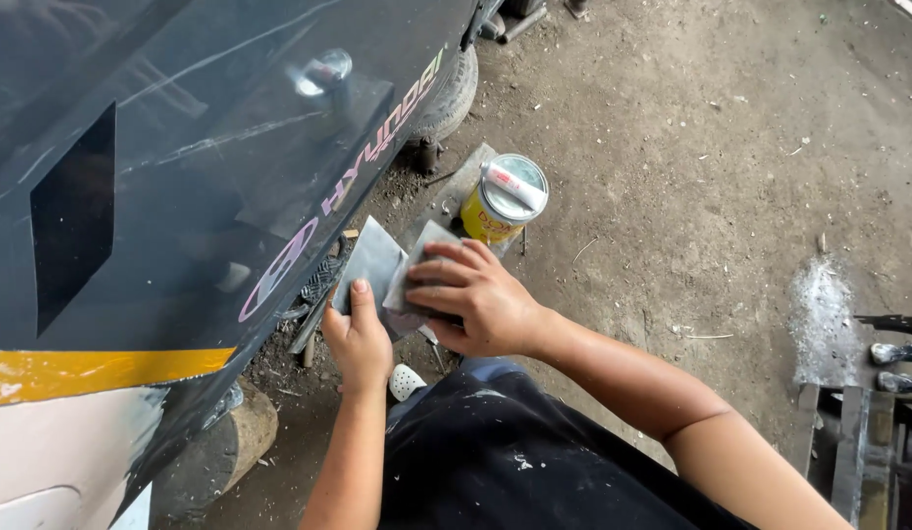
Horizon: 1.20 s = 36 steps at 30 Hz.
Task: The person scoops pink body filler from a can onto a metal spreader using a putty knife. They then mix the filler with a hardener on the spreader and apply the mixture to a damaged area on the side of a car, smoothing it out.
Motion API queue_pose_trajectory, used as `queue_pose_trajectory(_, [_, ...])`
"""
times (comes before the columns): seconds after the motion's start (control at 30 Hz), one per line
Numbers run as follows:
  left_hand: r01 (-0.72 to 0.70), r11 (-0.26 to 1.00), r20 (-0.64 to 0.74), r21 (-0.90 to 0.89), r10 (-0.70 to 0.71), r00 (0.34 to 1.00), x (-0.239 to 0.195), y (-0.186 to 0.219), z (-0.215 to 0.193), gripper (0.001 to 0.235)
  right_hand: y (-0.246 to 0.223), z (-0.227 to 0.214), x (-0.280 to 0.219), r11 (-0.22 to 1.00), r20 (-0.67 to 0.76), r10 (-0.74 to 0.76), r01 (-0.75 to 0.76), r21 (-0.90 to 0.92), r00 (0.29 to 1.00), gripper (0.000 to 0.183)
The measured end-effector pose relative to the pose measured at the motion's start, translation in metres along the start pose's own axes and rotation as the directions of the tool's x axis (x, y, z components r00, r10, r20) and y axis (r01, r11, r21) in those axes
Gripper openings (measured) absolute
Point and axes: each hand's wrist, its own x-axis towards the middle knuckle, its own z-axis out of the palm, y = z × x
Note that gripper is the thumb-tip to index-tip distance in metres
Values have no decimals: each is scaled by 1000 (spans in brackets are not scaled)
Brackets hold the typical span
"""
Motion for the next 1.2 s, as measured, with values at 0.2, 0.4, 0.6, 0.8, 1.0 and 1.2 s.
queue_pose_trajectory(0.2, [51, 984, -18, -173, -55, 998, 5, -1, 4, 34, 13, -5, -4, 896, 103, -5, -42, 442, 995, 42])
queue_pose_trajectory(0.4, [196, 654, 75, -730, -208, 975, 7, 30, 6, 36, 32, 4, -16, 526, 66, 122, -121, 842, 990, 38])
queue_pose_trajectory(0.6, [252, 900, 42, -356, -254, 966, 1, 16, -4, 29, 42, -14, -12, 967, 27, 37, -43, 252, 999, 44])
queue_pose_trajectory(0.8, [-582, 798, 38, 159, 584, 811, -18, 47, 9, 28, -2, 5, 0, 993, -98, -86, 93, 73, 991, 46])
queue_pose_trajectory(1.0, [-594, 792, 22, 140, 598, 802, -13, 46, -7, 29, -3, 21, -12, 992, 37, -103, 100, 82, 994, 44])
queue_pose_trajectory(1.2, [-121, 990, -82, 68, 127, 989, -16, 21, -7, 31, 10, 14, -14, 892, -171, -274, 317, 322, 946, 40])
